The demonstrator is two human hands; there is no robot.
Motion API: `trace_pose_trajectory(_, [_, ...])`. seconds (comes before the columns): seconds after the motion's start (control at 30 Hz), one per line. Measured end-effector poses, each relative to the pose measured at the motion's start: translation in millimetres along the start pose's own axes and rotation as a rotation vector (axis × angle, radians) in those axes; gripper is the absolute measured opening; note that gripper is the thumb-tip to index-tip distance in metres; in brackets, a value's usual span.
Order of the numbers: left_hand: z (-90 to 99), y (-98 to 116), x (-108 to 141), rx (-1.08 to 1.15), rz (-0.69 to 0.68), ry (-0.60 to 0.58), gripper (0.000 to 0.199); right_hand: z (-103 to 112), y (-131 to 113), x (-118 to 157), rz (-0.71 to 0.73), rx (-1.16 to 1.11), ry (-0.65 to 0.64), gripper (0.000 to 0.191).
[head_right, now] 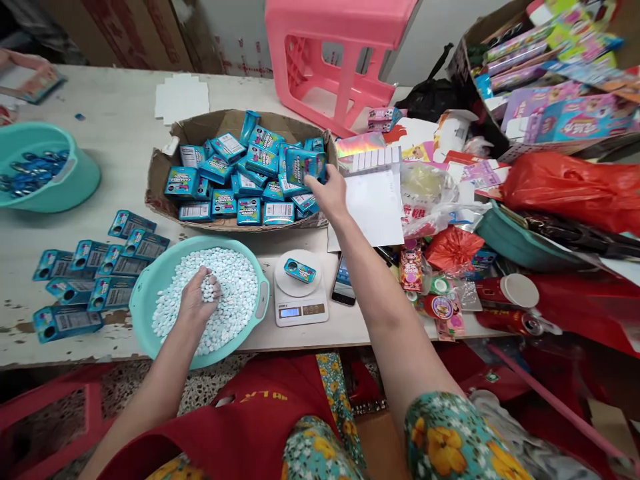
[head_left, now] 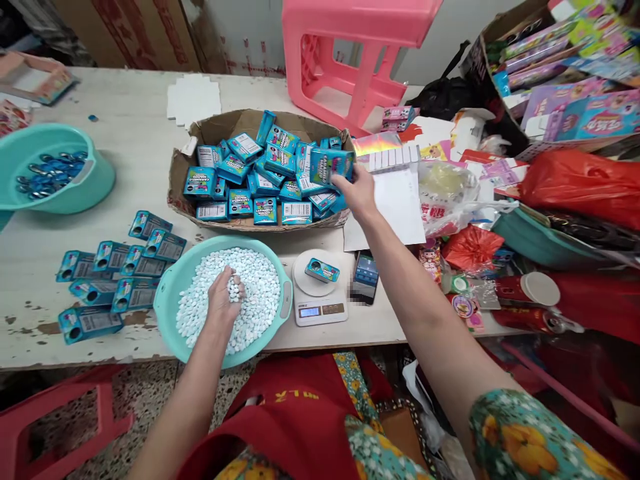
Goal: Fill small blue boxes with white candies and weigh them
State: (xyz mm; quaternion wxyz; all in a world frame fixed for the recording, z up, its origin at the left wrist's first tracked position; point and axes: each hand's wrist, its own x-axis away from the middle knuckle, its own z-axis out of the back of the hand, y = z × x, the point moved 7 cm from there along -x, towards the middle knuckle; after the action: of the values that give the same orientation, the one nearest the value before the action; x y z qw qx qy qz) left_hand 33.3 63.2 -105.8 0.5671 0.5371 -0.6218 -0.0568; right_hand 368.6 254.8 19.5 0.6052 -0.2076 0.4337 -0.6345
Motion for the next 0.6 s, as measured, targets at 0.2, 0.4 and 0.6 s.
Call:
trace_pose_trajectory(0.2, [-2.0, 19, -8, -0.102, -0.233, 0.030, 0.028, 126, -12, 158, -0.164, -0.068, 0.175, 0.040])
trace_pose_trajectory(0.4, [-0.4, 18, -28, 0.152, 0.033, -0.069, 0.031, 207, 76, 308, -0.517, 0.409, 0.290, 0.054])
trace_pose_trajectory(0.6, [-7.4, 15, -33, 0.190, 0.124, -0.083, 0.023, 186, 157, 345, -0.501, 0.531, 0.241, 0.062])
